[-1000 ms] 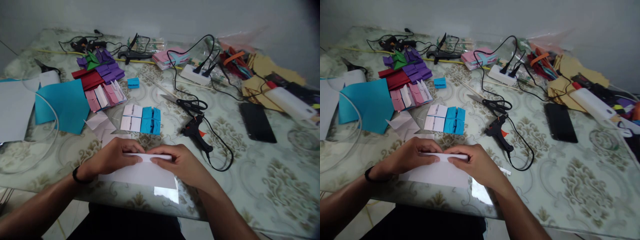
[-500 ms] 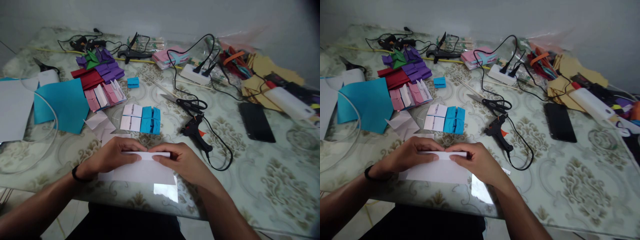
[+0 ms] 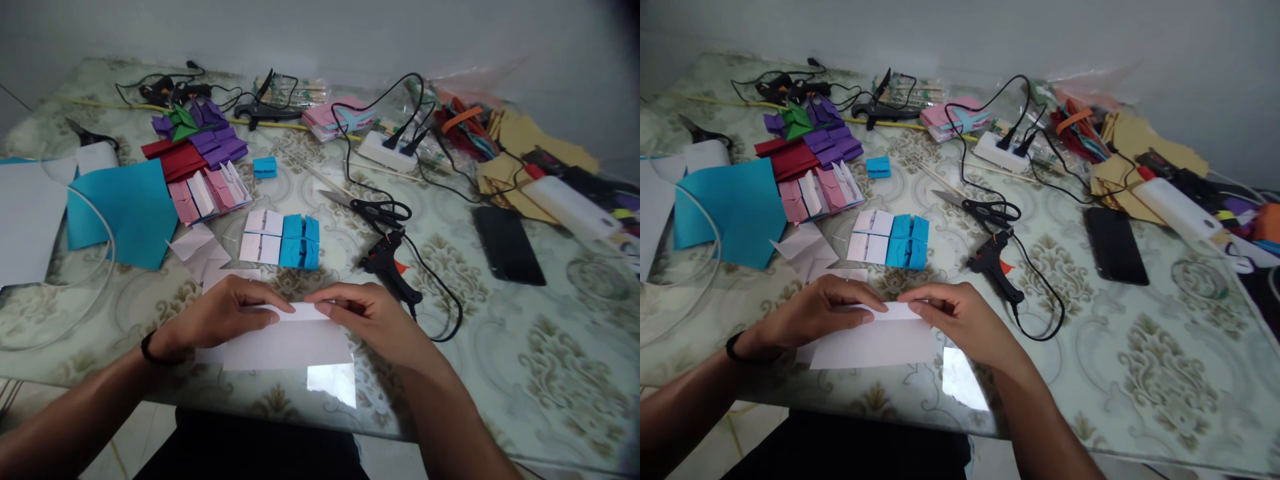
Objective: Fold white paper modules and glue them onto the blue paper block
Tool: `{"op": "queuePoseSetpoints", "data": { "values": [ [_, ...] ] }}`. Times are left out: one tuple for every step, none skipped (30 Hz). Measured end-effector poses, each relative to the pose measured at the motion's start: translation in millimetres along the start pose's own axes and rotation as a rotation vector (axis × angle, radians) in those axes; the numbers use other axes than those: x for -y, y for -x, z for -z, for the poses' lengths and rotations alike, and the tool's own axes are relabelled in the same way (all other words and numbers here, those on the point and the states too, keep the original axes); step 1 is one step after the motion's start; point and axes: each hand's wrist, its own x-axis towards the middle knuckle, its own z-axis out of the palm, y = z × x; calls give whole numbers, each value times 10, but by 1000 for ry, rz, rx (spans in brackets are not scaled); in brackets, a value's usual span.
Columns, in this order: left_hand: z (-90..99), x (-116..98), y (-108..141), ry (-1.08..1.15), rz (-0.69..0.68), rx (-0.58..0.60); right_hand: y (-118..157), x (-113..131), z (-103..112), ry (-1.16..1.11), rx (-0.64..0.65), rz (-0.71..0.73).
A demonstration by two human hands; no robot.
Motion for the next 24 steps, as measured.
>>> {"op": "queuePoseSetpoints", "data": {
  "values": [
    [2, 2, 3, -6, 7, 7, 0, 3, 11, -2, -6, 2],
    [4, 2, 5, -12, 8, 12, 0, 6, 22, -11, -12, 3],
    [7, 3, 7, -14, 3, 14, 0, 7, 33, -23, -15, 4],
    [10, 2, 9, -16, -3, 16, 1, 8, 42, -37, -18, 3],
    [14, 1, 10, -18, -9, 18, 2, 8, 51, -51, -18, 0],
    [19, 1, 10, -21, -12, 21, 2, 7, 57, -62, -14, -3],
    [23, 1, 11, -25, -12, 24, 3, 6, 61, -70, -9, -5],
    [28, 2, 12, -27, -12, 30, 4, 5, 65, -78, -5, -6],
    [33, 3, 14, -28, -12, 35, 6, 5, 67, -86, 1, -9],
    [37, 6, 16, -28, -12, 39, 7, 4, 69, -93, 5, -13],
    [40, 10, 19, -26, -15, 40, 8, 3, 72, -98, 8, -16],
    [43, 13, 22, -24, -19, 40, 10, 2, 75, -101, 10, -18],
    [44, 17, 24, -21, -23, 42, 11, 0, 78, -100, 11, -20],
    [44, 19, 26, -22, -27, 42, 12, -3, 80, -96, 9, -23],
    [42, 18, 27, -27, -31, 41, 13, -7, 80, -86, 8, -25],
    [39, 15, 26, -39, -35, 39, 12, -11, 75, -70, 1, -26],
    [32, 9, 25, -59, -41, 33, 10, -15, 65, -48, -8, -27],
    [23, 0, 23, -86, -50, 22, 6, -20, 47, -23, -20, -27],
    [11, -11, 21, -118, -63, 9, 1, -23, 22, 5, -32, -26],
    [-3, -23, 19, -152, -79, -4, -6, -26, -9, 32, -39, -23],
    [-18, -34, 18, -181, -97, -15, -13, -29, -47, 57, -39, -17],
    [-34, -44, 18, -205, -110, -19, -21, -30, -87, 78, -30, -11],
    [-49, -50, 18, -223, -120, -20, -30, -32, -127, 96, -15, -7],
    [-63, -53, 19, -237, -127, -18, -38, -34, -165, 111, -3, -5]
  ]
}}
